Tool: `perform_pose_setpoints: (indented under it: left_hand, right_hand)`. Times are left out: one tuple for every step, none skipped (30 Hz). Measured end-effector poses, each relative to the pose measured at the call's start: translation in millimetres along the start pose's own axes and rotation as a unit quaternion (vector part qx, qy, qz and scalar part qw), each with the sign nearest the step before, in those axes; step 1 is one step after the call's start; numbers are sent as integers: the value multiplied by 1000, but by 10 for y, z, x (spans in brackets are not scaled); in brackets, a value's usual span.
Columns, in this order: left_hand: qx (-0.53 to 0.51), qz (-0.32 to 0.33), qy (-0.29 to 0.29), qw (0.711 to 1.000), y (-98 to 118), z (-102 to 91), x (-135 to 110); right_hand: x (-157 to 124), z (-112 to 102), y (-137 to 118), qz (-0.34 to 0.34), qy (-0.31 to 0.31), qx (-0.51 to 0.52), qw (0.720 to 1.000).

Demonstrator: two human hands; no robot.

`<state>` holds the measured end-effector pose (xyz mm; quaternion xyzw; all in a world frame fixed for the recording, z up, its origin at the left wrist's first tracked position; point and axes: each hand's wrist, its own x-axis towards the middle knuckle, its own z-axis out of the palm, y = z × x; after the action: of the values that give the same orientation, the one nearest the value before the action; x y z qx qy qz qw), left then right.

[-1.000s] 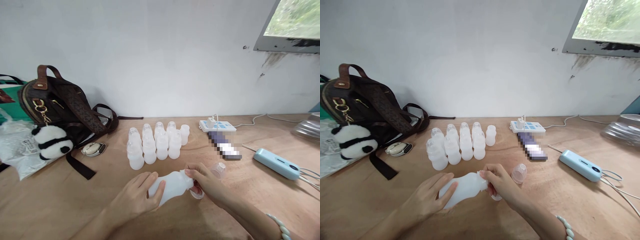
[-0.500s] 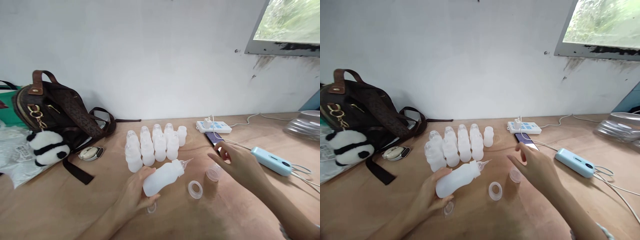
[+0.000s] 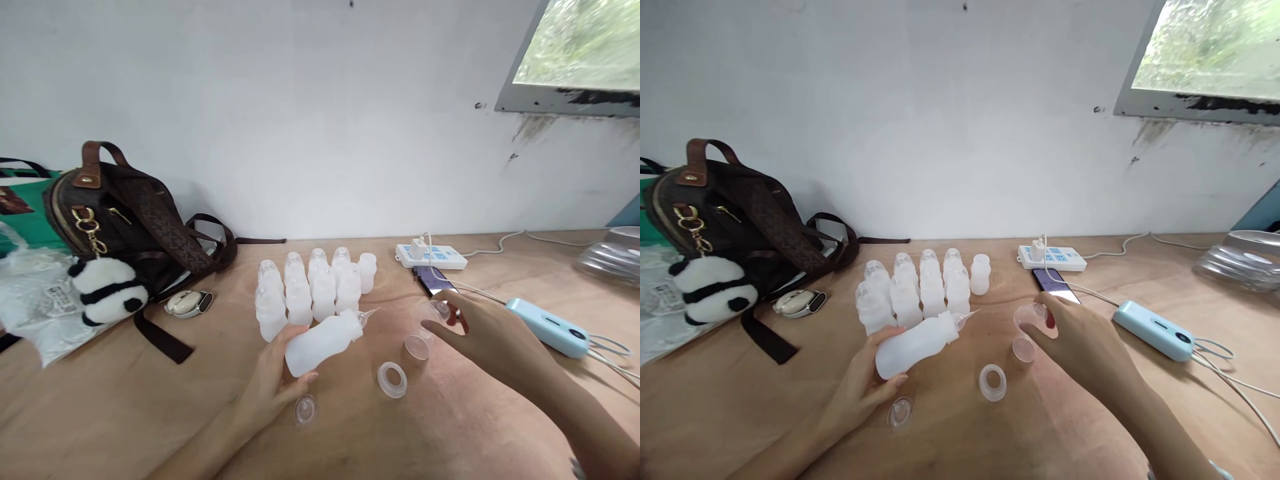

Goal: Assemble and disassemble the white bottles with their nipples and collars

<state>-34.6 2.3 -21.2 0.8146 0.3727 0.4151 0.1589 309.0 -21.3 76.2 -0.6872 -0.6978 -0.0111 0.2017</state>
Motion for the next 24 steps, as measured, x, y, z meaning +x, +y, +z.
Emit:
perform_pose_setpoints:
  left_hand:
    - [-9, -12, -1, 1000, 15, -6, 0]
    - [-21, -26, -4, 999, 36, -15, 3]
    - [-35, -44, -8, 998, 64, -27, 10]
    - [-50, -62, -14, 997, 95, -40, 19]
    - [-67, -79, -18, 994, 127, -54, 31]
    - [-83, -93, -19, 992, 157, -68, 45]
    - [-99, -105, -16, 989, 180, -79, 58]
    - [-115, -114, -10, 987, 196, -88, 71]
    - [-132, -121, -2, 984, 204, -94, 80]
    - [-149, -128, 6, 980, 205, -96, 87]
    - [-165, -135, 13, 977, 199, -94, 90]
    - [-181, -141, 18, 973, 191, -90, 89]
    - [-199, -146, 20, 969, 183, -82, 86]
    - [-217, -151, 21, 964, 179, -72, 82]
    - [-236, -158, 19, 959, 179, -59, 76]
    - [-256, -168, 15, 952, 187, -46, 70]
    - [-277, -179, 7, 944, 202, -32, 63]
    - [-298, -193, -3, 935, 223, -18, 58]
    - [-318, -207, -15, 925, 247, -5, 53]
    - [-335, -220, -31, 916, 274, 7, 50]
    - [-347, -229, -47, 908, 300, 15, 46]
    - [-352, -234, -60, 904, 324, 20, 44]
    - [-351, -231, -71, 905, 344, 21, 42]
    - [-344, -225, -77, 908, 359, 17, 41]
  right_hand:
    - [2, -23, -29, -6, 11, 34, 999]
    - [1, -33, -65, -12, 18, 77, 997]
    - [0, -30, -109, -20, 19, 125, 992]
    - [-1, -15, -159, -32, 12, 176, 984]
    - [0, 11, -213, -44, -1, 223, 974]
    - [5, 45, -270, -56, -21, 266, 962]
    - [14, 86, -327, -66, -44, 302, 950]
    - [27, 130, -383, -73, -67, 333, 938]
    - [42, 176, -434, -78, -90, 359, 925]
    - [57, 222, -480, -83, -115, 383, 913]
    - [71, 267, -519, -89, -143, 407, 898]
    - [81, 311, -552, -94, -171, 433, 880]
    - [84, 354, -578, -96, -198, 460, 860]
    - [82, 396, -599, -90, -219, 486, 841]
    - [74, 437, -617, -76, -234, 507, 826]
    - [61, 476, -632, -59, -240, 522, 816]
    - [46, 511, -647, -44, -235, 533, 811]
    - [30, 541, -660, -35, -226, 542, 808]
    - [14, 566, -673, -38, -214, 554, 803]
    - [0, 585, -685, -48, -202, 568, 796]
    - [-13, 598, -695, -62, -191, 581, 789]
    - [-27, 605, -703, -74, -181, 587, 785]
    - [-41, 608, -708, -80, -173, 586, 787]
    - [-58, 608, -710, -81, -164, 578, 795]
